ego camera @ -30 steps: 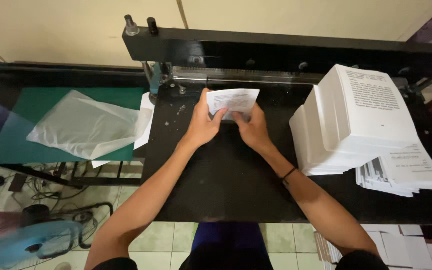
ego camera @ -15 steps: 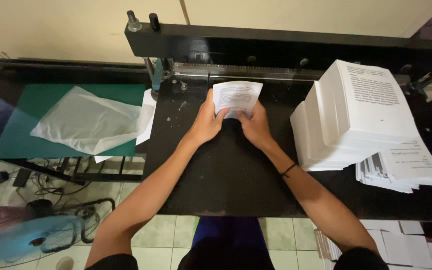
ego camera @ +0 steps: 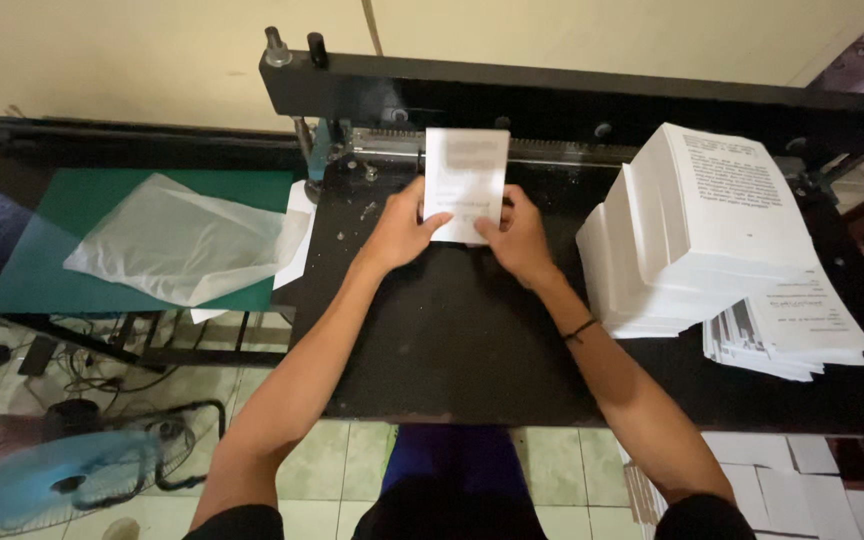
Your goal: The person places a stack of printed papers into a binding machine, aligns them, and presses down the handle to bind the pages. The person then removes the bound document and places it on a growing stack of finished items on the table.
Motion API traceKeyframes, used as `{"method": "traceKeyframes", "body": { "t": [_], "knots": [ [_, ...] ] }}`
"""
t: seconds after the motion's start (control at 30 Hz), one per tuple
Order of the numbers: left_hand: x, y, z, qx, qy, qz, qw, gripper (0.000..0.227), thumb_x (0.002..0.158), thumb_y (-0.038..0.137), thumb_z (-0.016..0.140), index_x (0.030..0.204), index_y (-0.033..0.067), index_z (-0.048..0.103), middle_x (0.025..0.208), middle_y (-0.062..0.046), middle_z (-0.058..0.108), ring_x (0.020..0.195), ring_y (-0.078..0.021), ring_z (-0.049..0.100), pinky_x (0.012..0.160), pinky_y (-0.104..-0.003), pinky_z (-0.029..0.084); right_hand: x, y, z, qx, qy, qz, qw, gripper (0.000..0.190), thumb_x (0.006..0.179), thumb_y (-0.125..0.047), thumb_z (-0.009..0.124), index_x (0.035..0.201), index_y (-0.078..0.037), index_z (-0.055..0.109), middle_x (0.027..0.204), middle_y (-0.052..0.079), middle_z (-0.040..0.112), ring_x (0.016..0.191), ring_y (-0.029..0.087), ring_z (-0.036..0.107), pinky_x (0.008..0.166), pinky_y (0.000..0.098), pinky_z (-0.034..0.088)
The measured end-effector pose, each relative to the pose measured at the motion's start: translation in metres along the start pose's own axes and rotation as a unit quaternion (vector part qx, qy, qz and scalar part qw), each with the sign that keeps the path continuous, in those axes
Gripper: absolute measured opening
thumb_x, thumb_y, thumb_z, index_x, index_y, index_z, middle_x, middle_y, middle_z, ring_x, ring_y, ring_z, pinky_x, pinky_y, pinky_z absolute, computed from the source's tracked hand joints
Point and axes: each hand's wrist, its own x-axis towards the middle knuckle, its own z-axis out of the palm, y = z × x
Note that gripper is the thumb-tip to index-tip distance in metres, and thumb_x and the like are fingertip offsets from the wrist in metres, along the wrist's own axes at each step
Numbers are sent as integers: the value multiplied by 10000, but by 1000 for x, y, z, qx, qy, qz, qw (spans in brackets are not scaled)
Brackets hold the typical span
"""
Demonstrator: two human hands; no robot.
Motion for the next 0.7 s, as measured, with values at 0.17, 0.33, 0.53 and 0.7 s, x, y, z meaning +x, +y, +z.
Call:
{"method": "traceKeyframes", "body": {
  "t": [0.17, 0.33, 0.53, 0.7],
  "knots": [
    [-3, -23, 9, 39, 90, -135, 986, 580, 810, 171, 900, 1264, -30, 600, 739, -76, 661, 683, -214, 688, 640, -331, 573, -8, -11, 1, 101, 68, 117, 986, 629, 880, 98, 726, 1437, 97, 433, 1080, 328, 671, 806, 352, 745, 640, 439, 692],
    [-6, -17, 12, 90, 86, -177, 976, 499, 832, 162, 840, 1212, -36, 584, 762, -149, 711, 786, -322, 747, 696, -425, 591, -2, -3, 8, 112, 107, 148, 977, 677, 859, 109, 754, 1447, 113, 417, 986, 298, 632, 763, 398, 752, 685, 486, 704],
    [-9, 26, -13, 189, 72, -96, 975, 350, 811, 205, 857, 1050, 55, 649, 959, -134, 634, 1016, -380, 680, 840, -531, 588, 23, 7, 14, 119, 117, 161, 973, 662, 850, 89, 778, 1423, 122, 447, 957, 253, 588, 772, 440, 757, 710, 503, 699],
    [-3, 2, -12, 262, -4, 5, 965, 309, 777, 229, 873, 1062, 186, 762, 1073, -60, 671, 1053, -361, 633, 905, -505, 568, 66, 58, 17, 140, 143, 141, 970, 590, 836, 95, 776, 1350, 142, 490, 958, 307, 569, 769, 501, 741, 697, 541, 698]
  ]
}}
